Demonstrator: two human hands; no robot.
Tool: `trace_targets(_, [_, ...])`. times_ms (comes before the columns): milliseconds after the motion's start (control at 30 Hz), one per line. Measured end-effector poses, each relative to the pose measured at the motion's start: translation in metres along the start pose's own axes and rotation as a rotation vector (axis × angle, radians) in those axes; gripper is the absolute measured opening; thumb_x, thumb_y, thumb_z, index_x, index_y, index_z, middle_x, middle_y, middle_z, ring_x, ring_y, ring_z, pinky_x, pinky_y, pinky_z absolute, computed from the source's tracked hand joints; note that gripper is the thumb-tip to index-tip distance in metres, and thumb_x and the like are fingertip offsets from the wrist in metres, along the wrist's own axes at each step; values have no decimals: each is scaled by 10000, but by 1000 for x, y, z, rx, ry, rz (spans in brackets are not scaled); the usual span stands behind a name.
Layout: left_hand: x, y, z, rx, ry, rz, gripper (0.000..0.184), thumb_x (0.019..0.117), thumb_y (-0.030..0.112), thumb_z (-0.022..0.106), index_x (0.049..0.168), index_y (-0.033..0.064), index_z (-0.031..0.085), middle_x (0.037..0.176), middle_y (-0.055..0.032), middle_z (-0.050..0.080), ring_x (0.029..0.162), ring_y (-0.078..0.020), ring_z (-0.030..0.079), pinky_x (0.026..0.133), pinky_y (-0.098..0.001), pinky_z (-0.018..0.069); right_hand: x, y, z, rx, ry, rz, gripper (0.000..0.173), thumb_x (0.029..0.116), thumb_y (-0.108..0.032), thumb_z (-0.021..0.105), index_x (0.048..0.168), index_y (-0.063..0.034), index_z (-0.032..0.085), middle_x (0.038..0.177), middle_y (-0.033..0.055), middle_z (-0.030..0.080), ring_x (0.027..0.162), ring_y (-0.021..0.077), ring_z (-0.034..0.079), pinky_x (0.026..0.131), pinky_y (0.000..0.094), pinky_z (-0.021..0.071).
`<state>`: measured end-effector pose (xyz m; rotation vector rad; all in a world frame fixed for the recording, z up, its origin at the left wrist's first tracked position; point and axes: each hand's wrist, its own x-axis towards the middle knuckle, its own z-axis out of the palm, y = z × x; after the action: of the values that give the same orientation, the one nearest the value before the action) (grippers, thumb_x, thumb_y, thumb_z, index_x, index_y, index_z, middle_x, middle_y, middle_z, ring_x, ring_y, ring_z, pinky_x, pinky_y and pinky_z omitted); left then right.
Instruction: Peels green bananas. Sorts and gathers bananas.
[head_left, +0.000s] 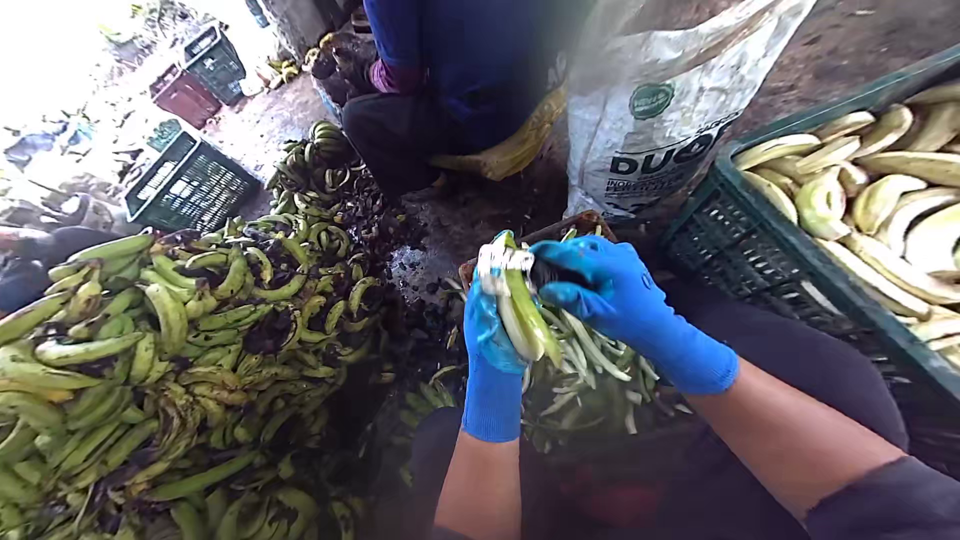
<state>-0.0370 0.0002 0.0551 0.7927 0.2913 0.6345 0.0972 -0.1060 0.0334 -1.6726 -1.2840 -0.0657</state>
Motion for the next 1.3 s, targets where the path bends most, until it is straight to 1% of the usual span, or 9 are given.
trace_targets(133, [5,2,-4,34,-116,-56,510,985,343,392,1394,83,551,847,-97,700,588,-130,643,523,-254,555,6,30,-11,334,-94,517,431,1059,-387,503,1444,-206,571,1136,37,711,848,139,676,734,374,580])
trace_targets(367, [11,18,-21,-79,17,-104,509,1091,424,246,1277,90,583,846,-59,669,596,-102,642,521,-225,558,-28,10,-22,-59,-158,-259,485,960,-632,542,1329,-355,690,1130,36,739,987,203,675,824,497,464])
trace_targets(500, [-4,1,-4,21,93,-55,372,1086,310,339,1234,87,596,896,-112,699,689,-170,696,595,-306,599,-9,18,-11,-29,-68,191,512,969,-518,570,1363,-207,669,1148,137,707,978,322,675,778,580,527])
trace_targets(633, [1,18,-24,-97,14,-113,525,1069,427,295,1296,71,606,804,-73,673,552,-127,632,474,-237,543,-4,33,-27,431,0,640,432,1036,-404,573,1427,-221,574,1116,37,703,795,152,675,689,362,581])
trace_targets(733, [6,23,-43,-204,47,-146,544,1045,491,328,1312,101,597,782,-37,653,526,-116,616,456,-246,540,-19,19,-32,553,-80,422,473,983,-419,618,1391,-180,625,1171,5,695,889,105,689,737,297,606])
trace_targets(833, [4,20,-45,-262,33,-140,514,1056,466,337,1279,92,612,842,-41,674,568,-101,628,495,-223,546,-34,12,-24,292,-182,-104,559,971,-609,562,1326,-198,693,1336,13,659,1257,154,583,1043,413,495])
trace_targets(933, [-1,15,-37,-185,12,-80,468,1083,403,291,1268,100,596,911,-40,665,645,-93,645,547,-211,554,-37,10,-11,95,-154,-252,491,973,-610,555,1313,-288,703,1283,23,691,1173,183,628,901,468,484])
trace_targets(1133, [-3,21,-35,-151,96,-85,519,1076,442,284,1254,80,610,882,-81,678,589,-132,642,489,-236,544,-32,13,-33,309,-70,-13,552,968,-581,583,1323,-171,687,1335,35,639,1249,160,560,1030,349,486])
trace_targets(1300, [-13,-11,-19,89,49,-128,366,1083,300,352,1346,129,540,1097,-61,681,939,-142,689,780,-307,603,-61,-41,-15,962,-437,494,413,958,-223,593,1347,-97,648,1422,86,565,906,131,682,742,314,607])
